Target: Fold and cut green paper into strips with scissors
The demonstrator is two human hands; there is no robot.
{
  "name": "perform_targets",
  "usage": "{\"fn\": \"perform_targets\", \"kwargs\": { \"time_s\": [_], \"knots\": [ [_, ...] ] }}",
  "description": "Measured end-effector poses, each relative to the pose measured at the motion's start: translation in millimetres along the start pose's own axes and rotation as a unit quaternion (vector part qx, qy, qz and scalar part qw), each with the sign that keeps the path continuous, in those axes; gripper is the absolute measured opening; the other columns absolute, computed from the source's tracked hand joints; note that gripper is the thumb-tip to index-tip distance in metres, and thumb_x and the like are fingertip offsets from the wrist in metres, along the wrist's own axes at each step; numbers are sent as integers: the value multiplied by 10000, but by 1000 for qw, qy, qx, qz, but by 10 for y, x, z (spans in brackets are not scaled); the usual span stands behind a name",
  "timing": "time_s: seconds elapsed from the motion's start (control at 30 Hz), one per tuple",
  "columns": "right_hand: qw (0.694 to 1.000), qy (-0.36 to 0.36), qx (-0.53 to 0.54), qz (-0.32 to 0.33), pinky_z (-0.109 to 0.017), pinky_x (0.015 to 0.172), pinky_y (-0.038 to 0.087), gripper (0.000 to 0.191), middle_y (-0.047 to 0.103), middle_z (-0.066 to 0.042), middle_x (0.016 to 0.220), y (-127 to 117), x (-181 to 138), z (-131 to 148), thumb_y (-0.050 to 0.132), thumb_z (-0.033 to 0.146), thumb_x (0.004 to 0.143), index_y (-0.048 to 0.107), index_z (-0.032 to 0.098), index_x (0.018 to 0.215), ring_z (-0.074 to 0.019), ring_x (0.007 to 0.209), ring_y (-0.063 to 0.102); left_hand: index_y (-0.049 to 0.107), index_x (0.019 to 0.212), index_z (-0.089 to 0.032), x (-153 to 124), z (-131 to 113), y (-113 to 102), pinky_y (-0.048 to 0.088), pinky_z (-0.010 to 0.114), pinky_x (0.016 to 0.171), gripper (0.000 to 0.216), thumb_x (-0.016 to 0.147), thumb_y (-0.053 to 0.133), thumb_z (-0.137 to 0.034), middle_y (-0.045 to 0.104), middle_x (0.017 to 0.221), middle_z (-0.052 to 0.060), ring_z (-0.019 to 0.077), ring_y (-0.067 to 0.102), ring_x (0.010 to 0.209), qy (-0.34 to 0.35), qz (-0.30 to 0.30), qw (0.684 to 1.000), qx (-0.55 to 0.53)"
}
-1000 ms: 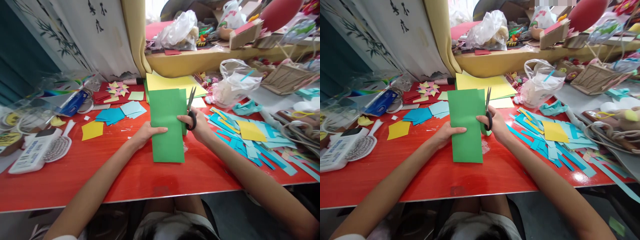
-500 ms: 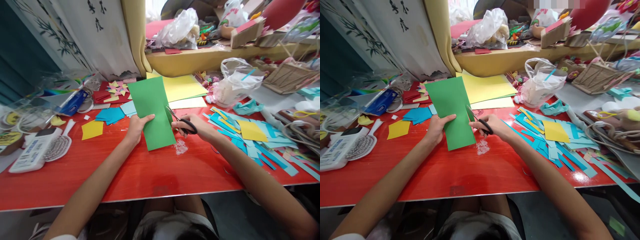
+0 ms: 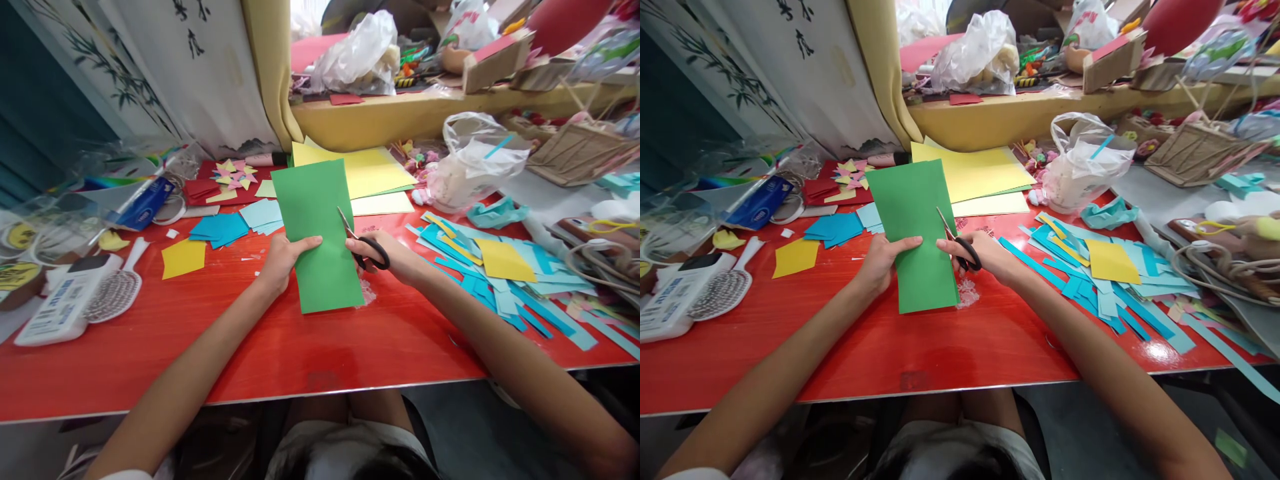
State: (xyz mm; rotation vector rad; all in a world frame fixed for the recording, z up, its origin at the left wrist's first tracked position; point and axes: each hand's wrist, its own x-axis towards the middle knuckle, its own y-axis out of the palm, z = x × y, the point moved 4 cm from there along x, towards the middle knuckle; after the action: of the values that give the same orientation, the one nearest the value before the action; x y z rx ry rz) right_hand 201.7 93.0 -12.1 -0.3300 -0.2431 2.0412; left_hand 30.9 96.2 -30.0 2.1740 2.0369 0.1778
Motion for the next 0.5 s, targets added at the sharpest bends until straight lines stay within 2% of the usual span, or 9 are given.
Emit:
{"fn": "perform_targets", "kwargs": {
  "time_s": [0.27, 0.5],
  "knots": [
    [999, -14, 45, -11, -239, 435, 312, 552, 552, -26, 576, 19, 66, -147, 512, 696, 734, 547, 154, 635, -93, 464, 448, 688, 902, -122, -10, 32, 36, 533, 406, 821, 348, 601, 764, -280, 715, 961, 101, 262, 673, 846, 5, 17, 1000, -8],
    [998, -39, 26, -45, -246, 431, 276, 559, 465, 0, 511, 15, 42, -115, 522, 700, 729, 488, 164, 574, -89, 460, 408, 676, 955, -132, -49, 26, 81, 532, 398, 825, 367, 620, 756, -259, 710, 993, 95, 270, 665, 900, -2, 33, 999, -28]
  ]
}}
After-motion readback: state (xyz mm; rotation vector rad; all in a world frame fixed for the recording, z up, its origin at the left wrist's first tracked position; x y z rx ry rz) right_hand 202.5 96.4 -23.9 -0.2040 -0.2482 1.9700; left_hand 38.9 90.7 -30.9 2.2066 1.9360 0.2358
